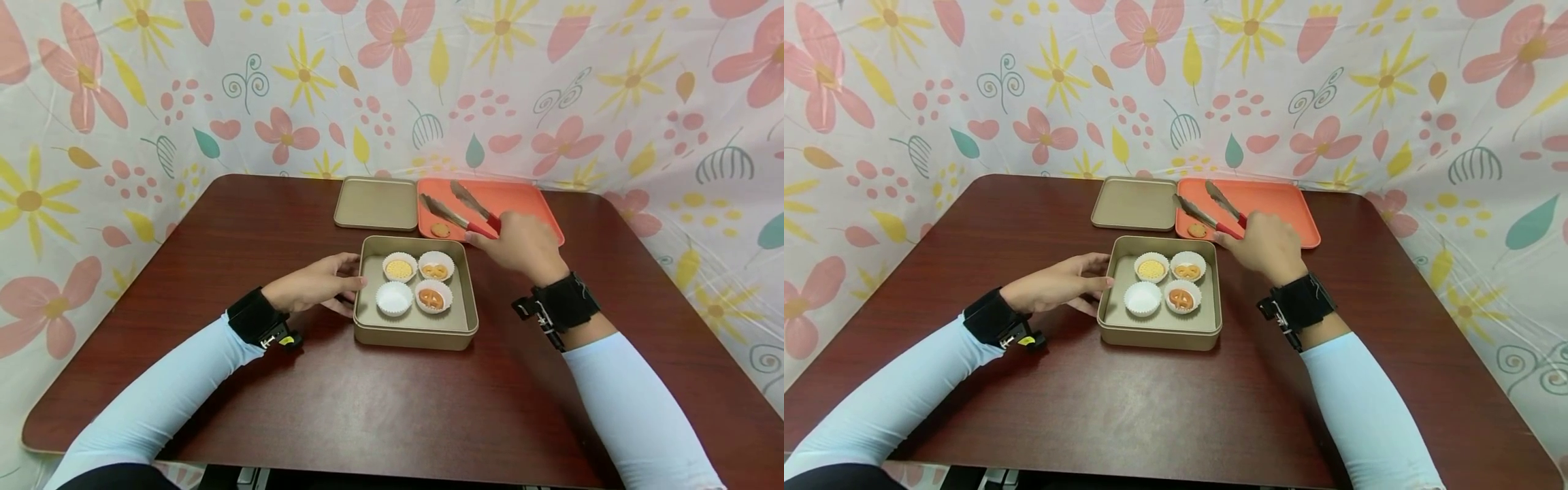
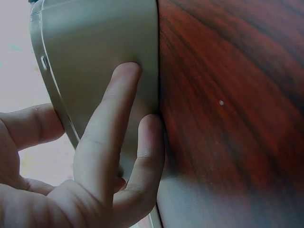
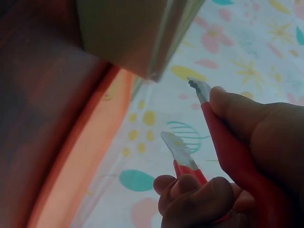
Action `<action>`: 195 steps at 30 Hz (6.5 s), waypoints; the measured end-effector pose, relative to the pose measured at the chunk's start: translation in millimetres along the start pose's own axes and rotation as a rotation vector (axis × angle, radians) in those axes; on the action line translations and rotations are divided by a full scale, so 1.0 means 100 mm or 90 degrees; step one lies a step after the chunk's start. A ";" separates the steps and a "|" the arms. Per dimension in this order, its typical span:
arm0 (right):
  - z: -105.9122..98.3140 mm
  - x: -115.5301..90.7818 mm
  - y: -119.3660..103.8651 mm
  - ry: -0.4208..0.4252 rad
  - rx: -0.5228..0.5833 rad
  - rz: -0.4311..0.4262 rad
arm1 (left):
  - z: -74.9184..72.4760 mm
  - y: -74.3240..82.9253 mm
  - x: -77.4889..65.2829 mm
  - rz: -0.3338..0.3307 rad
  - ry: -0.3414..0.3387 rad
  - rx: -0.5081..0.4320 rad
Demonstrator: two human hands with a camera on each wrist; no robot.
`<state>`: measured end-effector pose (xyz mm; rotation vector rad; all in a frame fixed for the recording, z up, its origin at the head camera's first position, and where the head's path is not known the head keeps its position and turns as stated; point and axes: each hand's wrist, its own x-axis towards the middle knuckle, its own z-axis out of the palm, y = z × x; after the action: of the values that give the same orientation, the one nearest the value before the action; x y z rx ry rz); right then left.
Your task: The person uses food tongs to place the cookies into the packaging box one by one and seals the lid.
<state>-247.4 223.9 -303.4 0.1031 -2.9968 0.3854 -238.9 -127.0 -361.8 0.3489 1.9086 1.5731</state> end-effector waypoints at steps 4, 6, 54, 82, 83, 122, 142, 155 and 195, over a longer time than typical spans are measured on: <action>0.08 0.07 0.03 -0.019 -0.003 0.013 | 0.00 0.01 0.00 0.003 -0.004 -0.001; 0.11 0.09 0.04 -0.028 -0.005 0.022 | 0.00 0.01 0.00 0.005 -0.006 0.001; 0.35 0.19 0.21 -0.099 -0.042 0.009 | -0.03 -0.01 0.01 0.000 -0.002 0.011; 0.12 0.06 0.21 -0.045 0.005 -0.013 | -0.02 -0.01 0.01 -0.007 0.003 0.001; 0.08 0.04 0.19 -0.042 0.008 -0.017 | -0.02 -0.01 0.01 -0.007 0.003 0.000; -0.32 -0.92 -0.53 -0.011 -0.044 -0.195 | -0.03 0.00 0.01 -0.006 -0.002 0.010; -0.30 -1.01 -0.61 -0.105 -0.092 -0.193 | -0.02 0.00 0.00 -0.004 0.001 0.016; -0.24 -1.01 -0.62 -0.157 -0.113 -0.187 | -0.02 0.02 0.00 -0.006 0.003 0.012; -0.44 -0.99 -0.71 -0.053 -0.096 -0.176 | -0.03 -0.01 0.02 -0.007 0.000 0.014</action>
<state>-138.4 172.0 -255.7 0.5239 -3.0189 0.1288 -241.8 -128.7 -363.2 0.3467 1.9258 1.5457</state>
